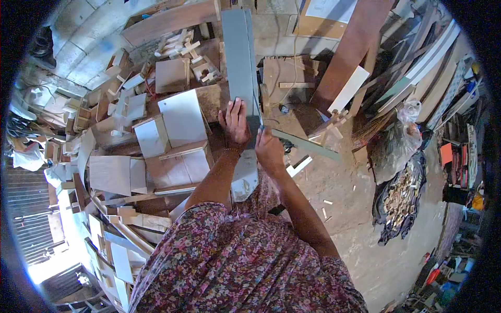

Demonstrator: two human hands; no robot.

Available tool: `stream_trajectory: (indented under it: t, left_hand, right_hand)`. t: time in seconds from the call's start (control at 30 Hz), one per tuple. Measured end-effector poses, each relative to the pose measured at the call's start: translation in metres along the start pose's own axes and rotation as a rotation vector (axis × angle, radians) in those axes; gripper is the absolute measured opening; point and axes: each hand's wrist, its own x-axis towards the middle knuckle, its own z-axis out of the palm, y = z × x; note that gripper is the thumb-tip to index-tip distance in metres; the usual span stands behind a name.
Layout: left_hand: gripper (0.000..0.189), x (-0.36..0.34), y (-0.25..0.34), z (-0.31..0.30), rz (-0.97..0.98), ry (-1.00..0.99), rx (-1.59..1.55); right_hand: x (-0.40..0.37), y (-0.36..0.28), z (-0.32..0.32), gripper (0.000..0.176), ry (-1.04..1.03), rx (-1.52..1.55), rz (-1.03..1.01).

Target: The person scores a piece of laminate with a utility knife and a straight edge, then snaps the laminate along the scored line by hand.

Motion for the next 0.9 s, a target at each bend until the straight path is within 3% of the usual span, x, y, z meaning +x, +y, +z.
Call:
stream_trajectory:
  t: [0.1, 0.17, 0.3, 0.43, 0.5, 0.6, 0.7, 0.77, 0.8, 0.83, 0.9]
  left_hand:
    - [0.038, 0.004, 0.005, -0.009, 0.012, 0.024, -0.019]
    - [0.038, 0.001, 0.002, -0.008, 0.02, 0.01, 0.027]
    - [0.039, 0.0, 0.005, -0.001, -0.053, 0.013, -0.036]
    - [0.039, 0.0, 0.003, 0.002, -0.013, 0.03, -0.08]
    - [0.039, 0.001, 0.005, -0.005, 0.016, -0.077, 0.063]
    - [0.039, 0.004, 0.01, -0.013, -0.017, -0.081, 0.065]
    - [0.039, 0.002, 0.01, -0.006, -0.04, -0.012, 0.031]
    - [0.039, 0.002, 0.008, -0.002, -0.026, -0.012, 0.023]
    - [0.038, -0.001, 0.002, 0.005, -0.001, 0.062, -0.014]
    - [0.037, -0.004, -0.001, 0.016, 0.022, 0.136, -0.052]
    - [0.032, -0.005, 0.0, 0.028, -0.029, 0.177, -0.039]
  right_hand:
    - [0.035, -0.011, -0.005, 0.027, -0.037, -0.053, -0.056]
    - [0.05, -0.018, 0.006, 0.026, 0.171, 0.05, -0.132]
    - [0.048, -0.025, 0.001, 0.026, 0.151, 0.058, -0.053]
    - [0.039, -0.019, 0.002, 0.024, 0.132, 0.027, -0.097]
    - [0.04, -0.015, 0.007, 0.024, 0.15, 0.04, -0.096]
    - [0.045, -0.018, 0.008, 0.025, 0.147, 0.034, -0.125]
    - [0.049, -0.016, 0.007, 0.031, 0.029, 0.017, -0.091]
    - [0.051, -0.007, 0.021, 0.023, 0.152, 0.039, -0.146]
    - [0.052, -0.002, 0.028, 0.024, 0.294, 0.022, -0.203]
    - [0.054, -0.004, 0.027, 0.024, 0.307, 0.019, -0.196]
    - [0.049, -0.008, 0.026, 0.026, 0.155, 0.052, -0.108]
